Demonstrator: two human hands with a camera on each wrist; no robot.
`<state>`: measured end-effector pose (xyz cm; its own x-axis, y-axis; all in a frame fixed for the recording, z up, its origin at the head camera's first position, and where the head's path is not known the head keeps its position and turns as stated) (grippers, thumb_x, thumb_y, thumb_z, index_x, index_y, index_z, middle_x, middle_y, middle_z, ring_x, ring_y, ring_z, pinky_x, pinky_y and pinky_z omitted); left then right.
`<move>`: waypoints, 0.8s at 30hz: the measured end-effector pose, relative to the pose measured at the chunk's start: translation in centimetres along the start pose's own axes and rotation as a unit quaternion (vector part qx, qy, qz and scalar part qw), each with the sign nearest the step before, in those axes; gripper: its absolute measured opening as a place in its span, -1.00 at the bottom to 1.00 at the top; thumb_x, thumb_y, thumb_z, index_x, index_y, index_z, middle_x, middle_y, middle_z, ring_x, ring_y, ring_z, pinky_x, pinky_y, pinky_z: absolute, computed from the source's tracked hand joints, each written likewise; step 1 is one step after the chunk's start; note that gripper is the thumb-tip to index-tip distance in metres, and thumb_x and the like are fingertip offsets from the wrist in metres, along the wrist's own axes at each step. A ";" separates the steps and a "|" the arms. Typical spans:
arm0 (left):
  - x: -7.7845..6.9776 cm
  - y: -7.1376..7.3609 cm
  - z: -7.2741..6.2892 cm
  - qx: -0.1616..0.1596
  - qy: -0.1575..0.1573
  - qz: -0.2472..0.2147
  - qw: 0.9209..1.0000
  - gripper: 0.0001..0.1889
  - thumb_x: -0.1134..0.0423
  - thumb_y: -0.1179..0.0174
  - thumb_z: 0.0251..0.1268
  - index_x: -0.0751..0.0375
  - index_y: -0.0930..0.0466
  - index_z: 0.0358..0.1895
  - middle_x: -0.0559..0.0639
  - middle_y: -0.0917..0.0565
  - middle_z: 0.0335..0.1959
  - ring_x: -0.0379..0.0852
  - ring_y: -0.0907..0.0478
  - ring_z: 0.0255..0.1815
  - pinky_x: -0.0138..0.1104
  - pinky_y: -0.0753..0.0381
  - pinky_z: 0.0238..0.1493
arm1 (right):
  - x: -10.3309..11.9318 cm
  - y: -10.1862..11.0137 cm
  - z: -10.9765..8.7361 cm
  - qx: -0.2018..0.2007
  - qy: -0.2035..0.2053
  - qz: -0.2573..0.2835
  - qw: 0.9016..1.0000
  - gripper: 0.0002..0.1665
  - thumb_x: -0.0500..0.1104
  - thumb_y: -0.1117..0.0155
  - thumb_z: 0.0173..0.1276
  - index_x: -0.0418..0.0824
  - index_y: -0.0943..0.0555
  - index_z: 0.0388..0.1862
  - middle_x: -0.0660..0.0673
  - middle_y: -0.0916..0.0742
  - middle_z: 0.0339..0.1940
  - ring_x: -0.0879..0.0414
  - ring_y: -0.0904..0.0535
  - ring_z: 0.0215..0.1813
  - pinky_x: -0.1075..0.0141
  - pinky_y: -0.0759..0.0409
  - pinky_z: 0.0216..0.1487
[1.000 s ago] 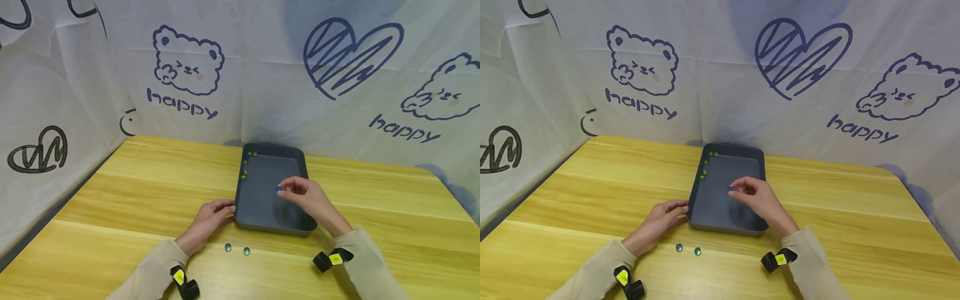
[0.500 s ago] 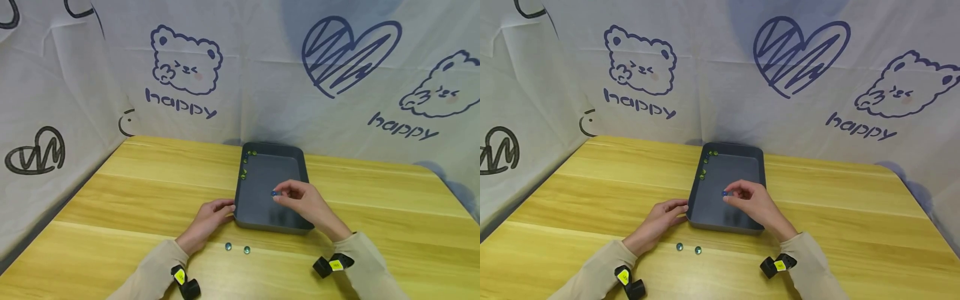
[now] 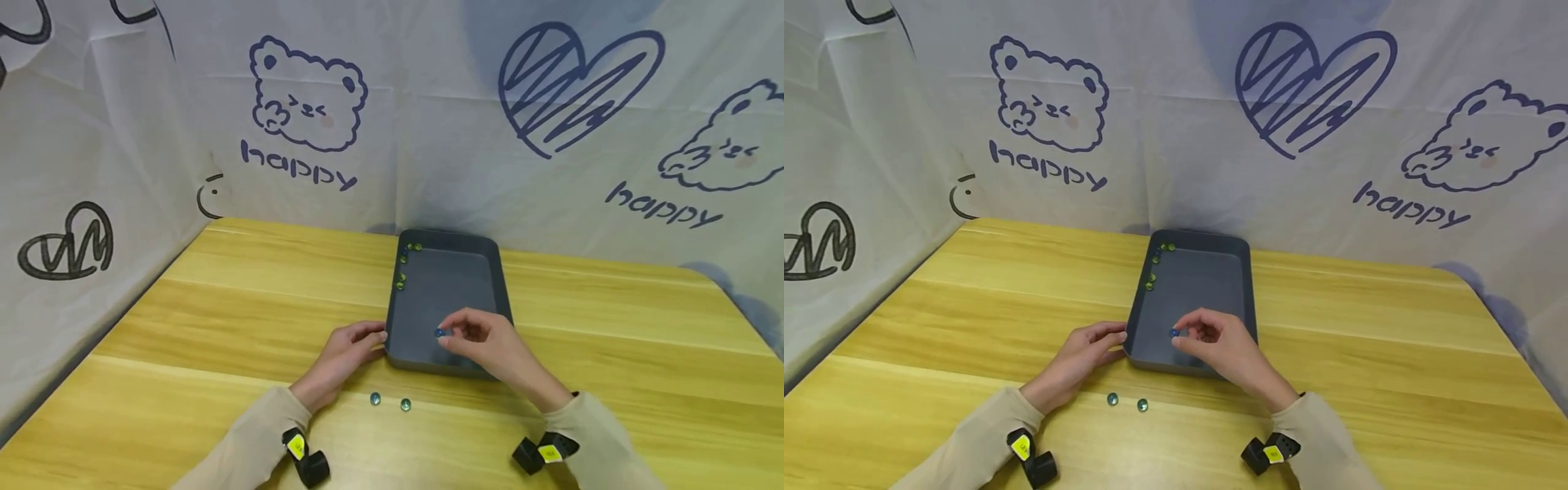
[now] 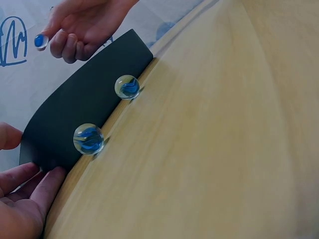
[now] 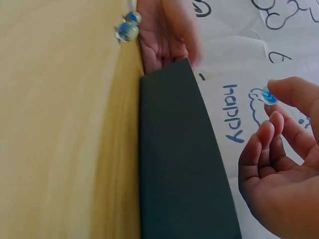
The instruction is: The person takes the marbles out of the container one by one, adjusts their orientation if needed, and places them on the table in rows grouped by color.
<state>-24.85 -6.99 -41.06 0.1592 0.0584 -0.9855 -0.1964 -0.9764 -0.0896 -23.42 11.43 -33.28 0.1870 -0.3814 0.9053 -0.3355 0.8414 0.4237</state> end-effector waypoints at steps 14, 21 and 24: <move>0.0 0.3 -0.1 -0.006 0.001 -0.002 1.000 -0.65 0.38 -0.07 0.41 0.53 -0.48 0.17 0.29 -0.54 0.13 0.12 -0.51 0.15 -0.20 -0.61 0.12 | -0.1 -1.0 -1.8 0.004 -0.012 0.019 1.000 -0.76 -0.16 -0.34 0.32 -0.29 -0.64 -0.12 -0.12 -0.56 -0.39 0.12 -0.42 -0.42 0.37 -0.44 -0.49; -0.2 0.0 -0.2 0.000 -0.001 -0.001 1.000 -0.64 0.36 -0.07 0.42 0.52 -0.47 0.18 0.30 -0.52 0.15 0.13 -0.50 0.16 -0.20 -0.60 0.14 | 0.1 -1.5 -2.2 0.014 -0.023 0.020 0.999 -0.73 -0.15 -0.35 0.31 -0.31 -0.64 -0.12 -0.10 -0.57 -0.39 0.08 -0.45 -0.39 0.37 -0.49 -0.44; -0.2 -0.1 -0.1 0.003 0.000 -0.001 1.000 -0.64 0.36 -0.07 0.42 0.52 -0.47 0.18 0.30 -0.52 0.15 0.12 -0.50 0.17 -0.21 -0.60 0.14 | 0.0 -1.6 -2.5 0.018 -0.026 0.013 0.999 -0.74 -0.14 -0.35 0.31 -0.29 -0.64 -0.13 -0.10 -0.58 -0.39 0.08 -0.46 -0.38 0.36 -0.53 -0.41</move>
Point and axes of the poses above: each hand's wrist, its own z-axis towards the middle knuckle, its own y-axis out of the back of the hand, x = y × z, the point moved 10 cm from there along z, towards the middle knuckle
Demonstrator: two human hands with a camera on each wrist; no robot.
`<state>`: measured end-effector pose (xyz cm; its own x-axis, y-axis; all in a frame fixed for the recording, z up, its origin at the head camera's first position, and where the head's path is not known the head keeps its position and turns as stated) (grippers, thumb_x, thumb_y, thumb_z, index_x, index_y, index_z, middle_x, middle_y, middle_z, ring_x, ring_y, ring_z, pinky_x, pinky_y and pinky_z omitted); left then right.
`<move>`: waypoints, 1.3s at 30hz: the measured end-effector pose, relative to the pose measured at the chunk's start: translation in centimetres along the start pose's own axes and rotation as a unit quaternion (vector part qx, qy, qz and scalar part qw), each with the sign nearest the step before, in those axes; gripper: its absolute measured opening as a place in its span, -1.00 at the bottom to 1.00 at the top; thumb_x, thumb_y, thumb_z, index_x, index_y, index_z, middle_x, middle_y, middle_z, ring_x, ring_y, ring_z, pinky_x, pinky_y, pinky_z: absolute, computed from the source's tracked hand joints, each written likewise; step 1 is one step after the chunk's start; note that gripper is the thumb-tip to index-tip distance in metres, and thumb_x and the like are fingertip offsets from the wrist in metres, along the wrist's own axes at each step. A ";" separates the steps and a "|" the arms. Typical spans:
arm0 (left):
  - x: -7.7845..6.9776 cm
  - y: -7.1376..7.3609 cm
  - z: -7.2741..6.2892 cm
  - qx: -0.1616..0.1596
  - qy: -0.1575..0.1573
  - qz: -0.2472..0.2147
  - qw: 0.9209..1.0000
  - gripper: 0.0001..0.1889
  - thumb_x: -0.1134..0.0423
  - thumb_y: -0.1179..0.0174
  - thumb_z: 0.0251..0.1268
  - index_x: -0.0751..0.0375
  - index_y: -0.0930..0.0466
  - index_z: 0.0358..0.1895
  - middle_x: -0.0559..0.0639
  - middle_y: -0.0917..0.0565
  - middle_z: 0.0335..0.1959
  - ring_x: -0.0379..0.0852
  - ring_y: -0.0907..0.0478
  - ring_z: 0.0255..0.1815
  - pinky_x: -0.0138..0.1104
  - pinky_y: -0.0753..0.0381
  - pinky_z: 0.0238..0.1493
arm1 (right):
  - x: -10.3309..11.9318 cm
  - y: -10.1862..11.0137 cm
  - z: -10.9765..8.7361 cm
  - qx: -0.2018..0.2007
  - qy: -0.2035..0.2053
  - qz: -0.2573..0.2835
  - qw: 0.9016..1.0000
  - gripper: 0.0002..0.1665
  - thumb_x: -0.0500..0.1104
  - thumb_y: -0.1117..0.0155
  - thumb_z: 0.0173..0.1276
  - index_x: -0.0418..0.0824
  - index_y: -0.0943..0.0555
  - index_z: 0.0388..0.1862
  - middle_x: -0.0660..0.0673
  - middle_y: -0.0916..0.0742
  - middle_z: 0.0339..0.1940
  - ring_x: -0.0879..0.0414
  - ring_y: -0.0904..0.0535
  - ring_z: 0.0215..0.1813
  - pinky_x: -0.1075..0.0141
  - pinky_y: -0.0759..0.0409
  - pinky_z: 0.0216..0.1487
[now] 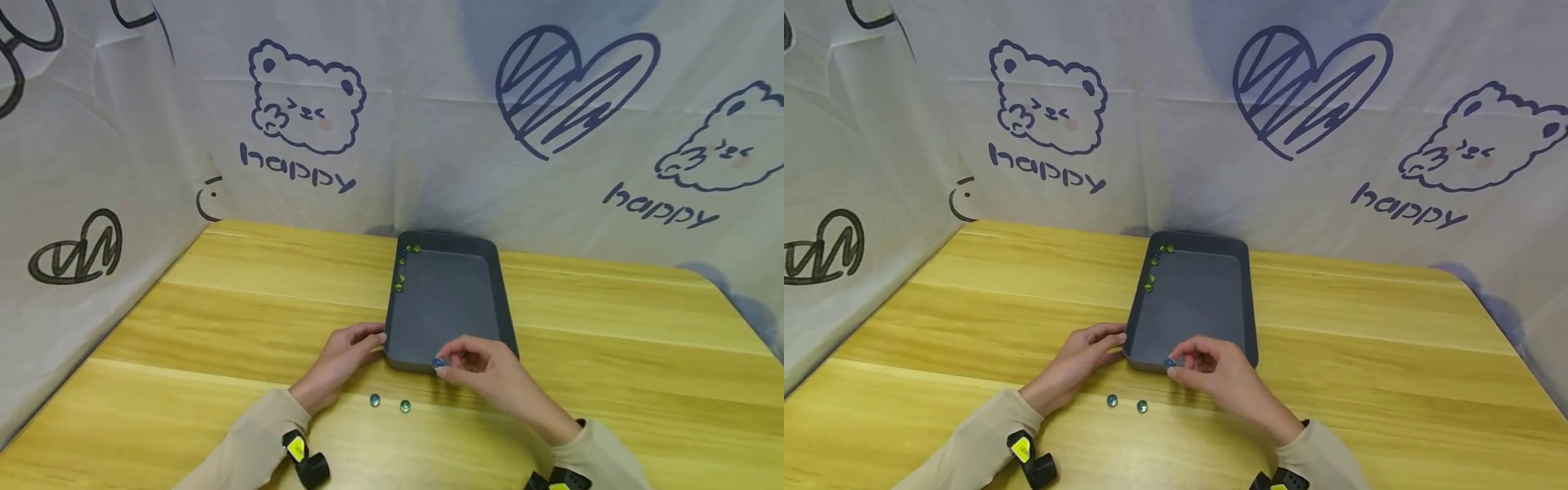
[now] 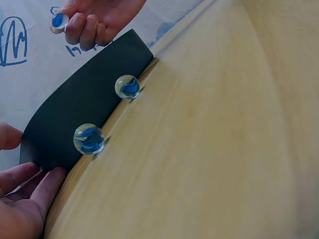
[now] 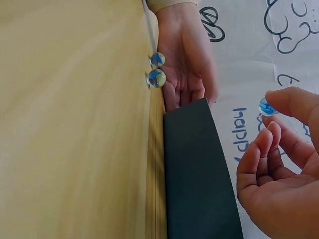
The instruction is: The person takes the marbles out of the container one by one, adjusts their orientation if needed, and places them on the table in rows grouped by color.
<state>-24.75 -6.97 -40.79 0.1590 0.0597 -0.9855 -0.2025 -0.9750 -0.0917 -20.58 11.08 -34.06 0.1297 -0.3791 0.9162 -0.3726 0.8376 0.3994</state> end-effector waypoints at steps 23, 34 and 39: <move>0.3 0.3 -0.1 0.002 -0.002 0.003 1.000 -0.63 0.35 -0.07 0.43 0.51 -0.46 0.19 0.30 -0.52 0.16 0.13 -0.50 0.17 -0.20 -0.60 0.14 | -0.7 -2.3 -1.9 0.063 0.022 -0.026 0.997 -0.83 -0.14 -0.37 0.30 -0.20 -0.67 -0.19 -0.03 -0.57 -0.42 0.15 -0.46 -0.35 0.38 -0.49 -0.38; 0.3 0.1 0.1 0.001 0.000 0.004 1.000 -0.64 0.35 -0.08 0.42 0.50 -0.48 0.19 0.28 -0.53 0.15 0.12 -0.50 0.16 -0.21 -0.61 0.13 | -1.8 -3.3 -1.9 0.125 0.007 -0.017 0.992 -0.83 -0.19 -0.35 0.30 -0.24 -0.66 -0.18 -0.02 -0.59 -0.41 0.19 -0.45 -0.36 0.43 -0.46 -0.41; 0.2 0.1 0.1 0.000 0.001 0.007 1.000 -0.63 0.34 -0.08 0.42 0.48 -0.48 0.19 0.27 -0.53 0.16 0.11 -0.51 0.16 -0.21 -0.61 0.12 | -2.1 -3.0 -1.6 0.118 0.015 -0.039 0.992 -0.85 -0.20 -0.37 0.29 -0.22 -0.66 -0.19 0.00 -0.59 -0.42 0.20 -0.45 -0.38 0.44 -0.46 -0.43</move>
Point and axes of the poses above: each hand's wrist, its own z-axis towards the middle knuckle, its own y-axis out of the back of the hand, x = y × z, the point moved 10 cm from there along z, towards the middle knuckle
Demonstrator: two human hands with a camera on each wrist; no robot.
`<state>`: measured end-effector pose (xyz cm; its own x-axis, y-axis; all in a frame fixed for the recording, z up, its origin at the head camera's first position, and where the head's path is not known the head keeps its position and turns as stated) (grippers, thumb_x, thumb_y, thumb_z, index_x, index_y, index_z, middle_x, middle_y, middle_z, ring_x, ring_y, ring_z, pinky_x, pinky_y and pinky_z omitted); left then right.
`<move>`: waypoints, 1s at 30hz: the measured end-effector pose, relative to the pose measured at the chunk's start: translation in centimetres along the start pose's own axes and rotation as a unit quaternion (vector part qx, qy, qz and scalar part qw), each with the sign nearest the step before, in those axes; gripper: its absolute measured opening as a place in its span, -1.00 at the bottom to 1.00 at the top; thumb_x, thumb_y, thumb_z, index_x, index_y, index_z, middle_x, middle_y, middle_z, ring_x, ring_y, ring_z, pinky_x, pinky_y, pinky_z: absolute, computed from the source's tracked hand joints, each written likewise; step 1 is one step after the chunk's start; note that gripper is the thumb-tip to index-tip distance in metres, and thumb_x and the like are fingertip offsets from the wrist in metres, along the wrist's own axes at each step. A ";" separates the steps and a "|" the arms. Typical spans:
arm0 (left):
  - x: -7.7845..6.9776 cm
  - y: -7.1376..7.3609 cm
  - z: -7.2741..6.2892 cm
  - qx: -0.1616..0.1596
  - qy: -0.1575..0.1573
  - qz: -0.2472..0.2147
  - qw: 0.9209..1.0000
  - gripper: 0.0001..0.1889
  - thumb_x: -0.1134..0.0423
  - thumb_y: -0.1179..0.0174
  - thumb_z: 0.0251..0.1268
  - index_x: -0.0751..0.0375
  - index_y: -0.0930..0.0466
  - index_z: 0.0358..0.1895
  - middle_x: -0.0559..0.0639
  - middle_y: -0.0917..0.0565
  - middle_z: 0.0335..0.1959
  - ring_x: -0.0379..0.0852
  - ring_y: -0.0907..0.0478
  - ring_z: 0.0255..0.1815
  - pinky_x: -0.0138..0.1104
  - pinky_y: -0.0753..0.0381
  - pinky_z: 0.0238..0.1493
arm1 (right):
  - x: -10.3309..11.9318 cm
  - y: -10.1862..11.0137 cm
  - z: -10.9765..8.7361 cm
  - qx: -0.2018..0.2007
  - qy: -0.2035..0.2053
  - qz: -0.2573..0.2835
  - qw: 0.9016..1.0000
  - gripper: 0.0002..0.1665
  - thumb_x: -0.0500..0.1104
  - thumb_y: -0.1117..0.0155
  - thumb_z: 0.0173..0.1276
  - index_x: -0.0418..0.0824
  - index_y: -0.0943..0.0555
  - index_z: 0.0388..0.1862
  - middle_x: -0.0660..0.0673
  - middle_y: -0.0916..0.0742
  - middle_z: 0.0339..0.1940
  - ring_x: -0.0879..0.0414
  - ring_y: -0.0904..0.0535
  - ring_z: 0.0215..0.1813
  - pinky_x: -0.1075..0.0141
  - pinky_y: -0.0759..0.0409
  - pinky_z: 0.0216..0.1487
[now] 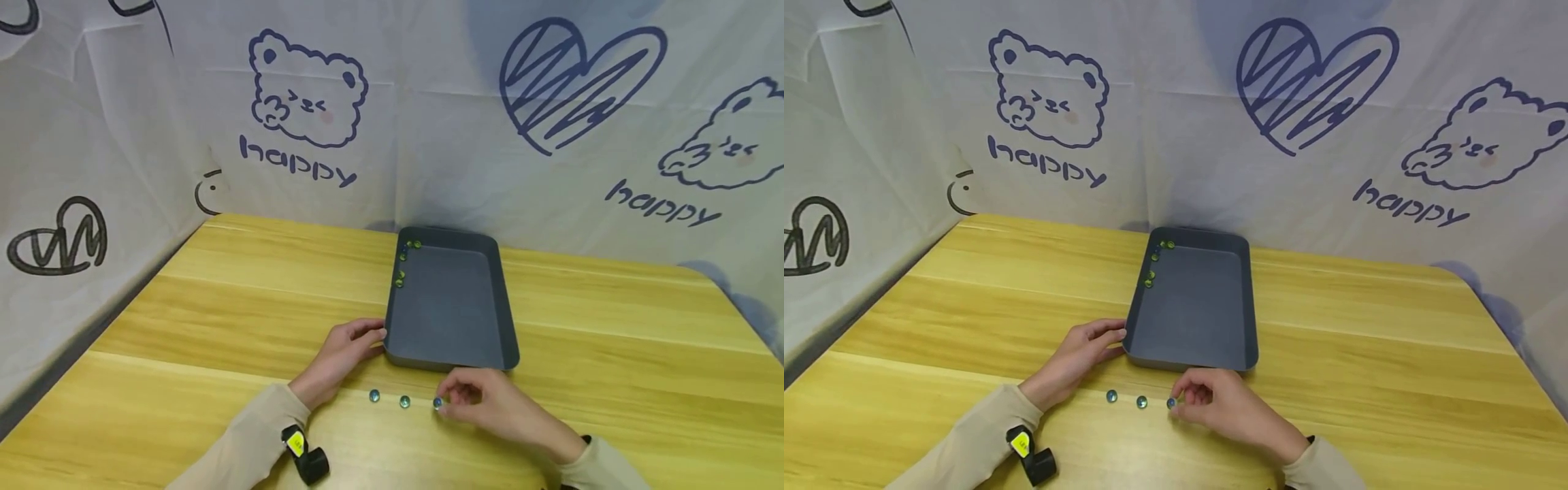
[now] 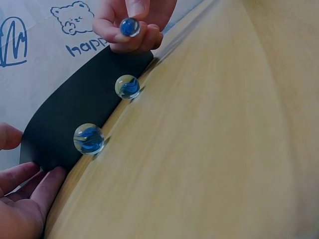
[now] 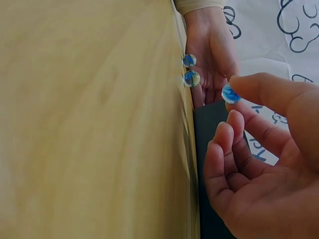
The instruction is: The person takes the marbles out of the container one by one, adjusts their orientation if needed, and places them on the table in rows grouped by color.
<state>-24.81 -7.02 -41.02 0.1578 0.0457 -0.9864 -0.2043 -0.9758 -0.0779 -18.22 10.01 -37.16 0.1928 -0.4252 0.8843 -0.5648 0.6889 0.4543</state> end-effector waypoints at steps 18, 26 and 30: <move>-0.2 -0.1 0.0 -0.003 0.005 0.004 1.000 -0.64 0.34 -0.09 0.42 0.47 -0.49 0.19 0.26 -0.53 0.16 0.09 -0.52 0.15 -0.21 -0.62 0.12 | -0.8 -0.2 0.3 -0.009 -0.008 -0.014 1.000 -0.87 -0.18 -0.37 0.28 -0.21 -0.66 -0.24 0.01 -0.56 -0.46 0.22 -0.41 -0.43 0.45 -0.40 -0.47; -0.1 0.0 0.1 -0.005 0.004 0.002 1.000 -0.64 0.36 -0.08 0.42 0.48 -0.49 0.19 0.26 -0.54 0.15 0.10 -0.52 0.15 -0.22 -0.62 0.11 | -0.6 -0.3 0.5 -0.010 -0.003 -0.047 0.999 -0.88 -0.18 -0.40 0.25 -0.19 -0.67 -0.27 0.05 -0.56 -0.50 0.25 -0.42 -0.45 0.45 -0.42 -0.48; -0.1 0.0 0.0 -0.007 0.005 0.002 1.000 -0.65 0.37 -0.08 0.42 0.49 -0.49 0.18 0.27 -0.54 0.15 0.10 -0.52 0.14 -0.22 -0.62 0.11 | -0.5 -0.4 0.7 -0.009 -0.001 -0.061 0.998 -0.89 -0.20 -0.40 0.23 -0.18 -0.66 -0.29 0.07 -0.56 -0.51 0.26 -0.42 -0.46 0.45 -0.44 -0.48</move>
Point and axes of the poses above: each hand's wrist, its own z-axis towards the middle knuckle, its own y-axis out of the back of the hand, x = y × z, the point moved 10 cm from there along z, towards the middle knuckle
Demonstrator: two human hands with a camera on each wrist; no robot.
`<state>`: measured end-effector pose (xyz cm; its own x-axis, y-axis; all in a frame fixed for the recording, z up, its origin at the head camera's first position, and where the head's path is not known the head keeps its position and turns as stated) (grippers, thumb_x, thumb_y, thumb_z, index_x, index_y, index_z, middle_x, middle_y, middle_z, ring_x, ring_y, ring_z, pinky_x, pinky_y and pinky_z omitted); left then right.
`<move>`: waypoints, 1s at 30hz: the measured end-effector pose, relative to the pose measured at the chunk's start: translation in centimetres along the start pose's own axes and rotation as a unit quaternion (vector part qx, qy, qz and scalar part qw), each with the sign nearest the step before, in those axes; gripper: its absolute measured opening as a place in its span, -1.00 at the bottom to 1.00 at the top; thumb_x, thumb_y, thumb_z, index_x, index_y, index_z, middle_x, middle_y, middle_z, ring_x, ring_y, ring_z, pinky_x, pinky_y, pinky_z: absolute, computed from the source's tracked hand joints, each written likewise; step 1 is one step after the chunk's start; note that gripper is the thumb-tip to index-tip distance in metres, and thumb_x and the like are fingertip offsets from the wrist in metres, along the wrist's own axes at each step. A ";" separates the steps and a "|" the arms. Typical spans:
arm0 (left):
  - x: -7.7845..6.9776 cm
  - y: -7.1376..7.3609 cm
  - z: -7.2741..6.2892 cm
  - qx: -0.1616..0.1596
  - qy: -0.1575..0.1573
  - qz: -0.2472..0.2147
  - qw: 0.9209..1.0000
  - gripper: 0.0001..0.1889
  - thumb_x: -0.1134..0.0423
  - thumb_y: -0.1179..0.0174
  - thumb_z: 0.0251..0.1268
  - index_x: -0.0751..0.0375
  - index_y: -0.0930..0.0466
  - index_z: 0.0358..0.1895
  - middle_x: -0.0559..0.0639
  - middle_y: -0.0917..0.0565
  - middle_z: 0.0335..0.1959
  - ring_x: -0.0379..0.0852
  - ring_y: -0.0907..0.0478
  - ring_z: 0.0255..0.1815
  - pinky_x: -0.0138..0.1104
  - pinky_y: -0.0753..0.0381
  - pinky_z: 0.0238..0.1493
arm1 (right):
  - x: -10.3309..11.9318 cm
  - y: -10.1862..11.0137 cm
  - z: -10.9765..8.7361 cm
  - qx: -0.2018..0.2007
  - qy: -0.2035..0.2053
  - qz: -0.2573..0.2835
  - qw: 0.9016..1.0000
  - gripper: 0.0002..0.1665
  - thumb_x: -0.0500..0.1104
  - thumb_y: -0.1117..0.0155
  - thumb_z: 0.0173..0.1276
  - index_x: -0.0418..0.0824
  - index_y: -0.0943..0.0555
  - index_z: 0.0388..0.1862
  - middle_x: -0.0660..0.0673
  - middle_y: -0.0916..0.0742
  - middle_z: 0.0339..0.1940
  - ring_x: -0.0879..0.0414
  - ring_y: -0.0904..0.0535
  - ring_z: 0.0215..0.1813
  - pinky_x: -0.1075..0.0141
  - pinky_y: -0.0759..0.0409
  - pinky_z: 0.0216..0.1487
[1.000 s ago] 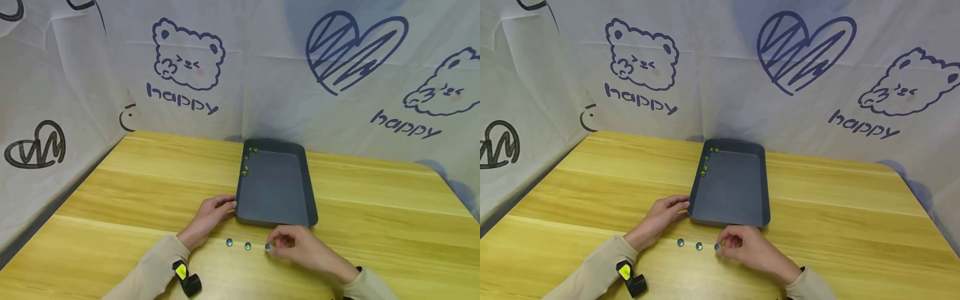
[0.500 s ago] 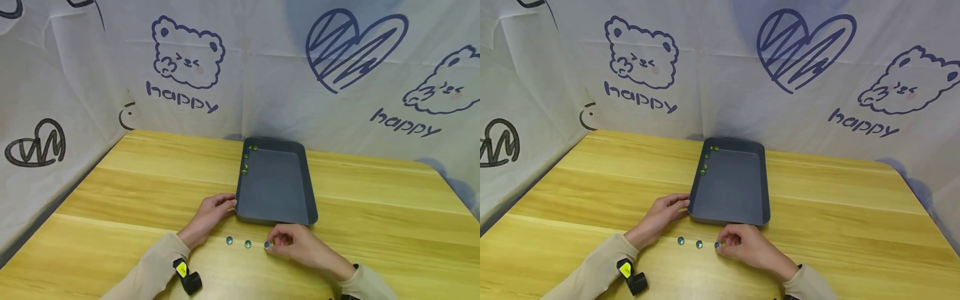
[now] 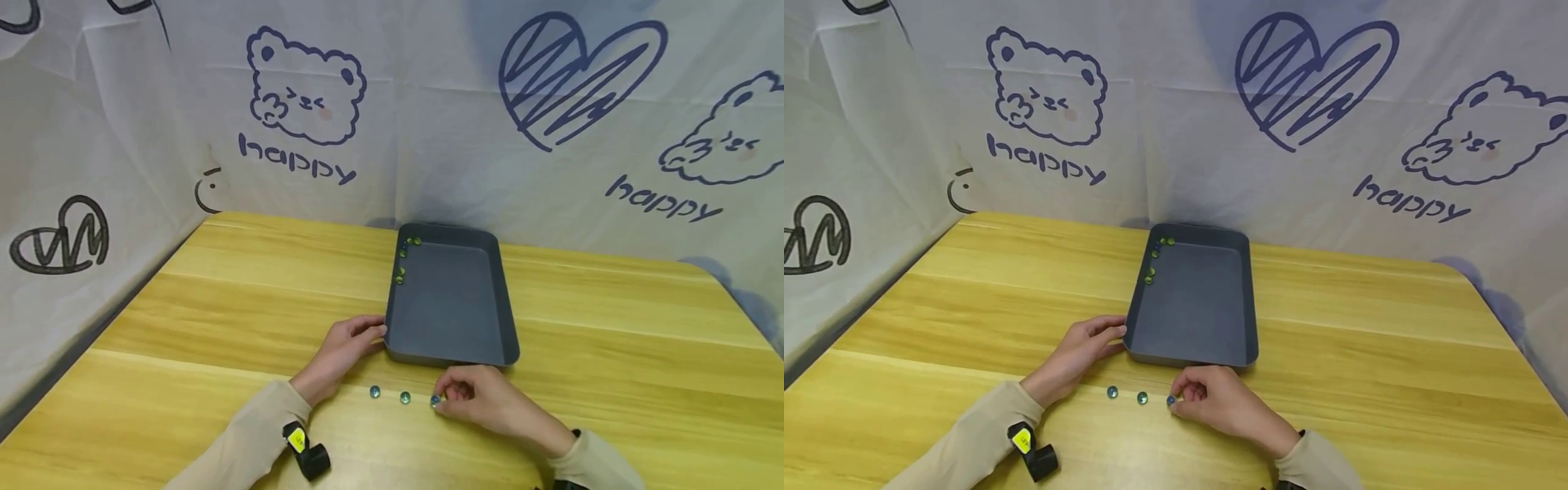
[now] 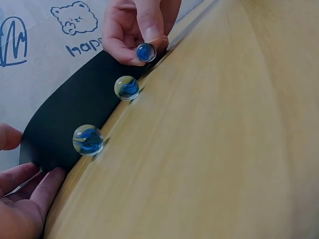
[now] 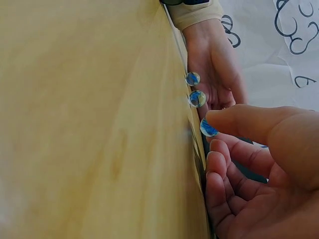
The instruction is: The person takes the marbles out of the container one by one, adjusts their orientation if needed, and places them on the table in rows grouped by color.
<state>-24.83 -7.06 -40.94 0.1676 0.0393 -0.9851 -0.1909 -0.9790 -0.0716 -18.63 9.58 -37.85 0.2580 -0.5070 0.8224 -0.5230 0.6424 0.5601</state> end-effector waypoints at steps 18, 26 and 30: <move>-0.1 -0.1 0.0 -0.001 -0.006 -0.001 1.000 -0.65 0.36 -0.08 0.42 0.49 -0.49 0.18 0.27 -0.54 0.15 0.11 -0.51 0.15 -0.20 -0.61 0.12 | -0.1 -0.2 0.2 0.002 0.008 0.010 1.000 -0.88 -0.24 -0.42 0.21 -0.22 -0.66 -0.28 0.09 -0.54 -0.53 0.28 -0.43 -0.48 0.43 -0.47 -0.49; -0.1 -0.2 -0.1 0.002 -0.005 -0.006 1.000 -0.64 0.37 -0.08 0.42 0.50 -0.48 0.18 0.29 -0.53 0.16 0.12 -0.51 0.16 -0.21 -0.61 0.12 | 0.1 -0.1 0.2 0.007 0.007 0.011 1.000 -0.88 -0.24 -0.42 0.21 -0.22 -0.67 -0.28 0.10 -0.55 -0.53 0.28 -0.43 -0.47 0.43 -0.48 -0.48; 0.0 -0.2 -0.1 0.000 -0.004 -0.005 1.000 -0.64 0.37 -0.08 0.42 0.50 -0.48 0.18 0.28 -0.53 0.15 0.11 -0.51 0.15 -0.21 -0.61 0.12 | -0.1 -0.2 0.2 0.009 -0.002 0.012 1.000 -0.87 -0.23 -0.42 0.21 -0.22 -0.67 -0.28 0.09 -0.56 -0.53 0.27 -0.44 -0.46 0.43 -0.49 -0.47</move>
<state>-24.73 -6.92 -40.94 0.1627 0.0507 -0.9854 -0.1898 -0.9784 -0.0817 -18.69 9.38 -38.01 0.2421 -0.4946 0.8348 -0.5439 0.6433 0.5389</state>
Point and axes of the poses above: each hand's wrist, its own z-axis towards the middle knuckle, its own y-axis out of the back of the hand, x = y × z, the point moved 10 cm from there along z, towards the middle knuckle
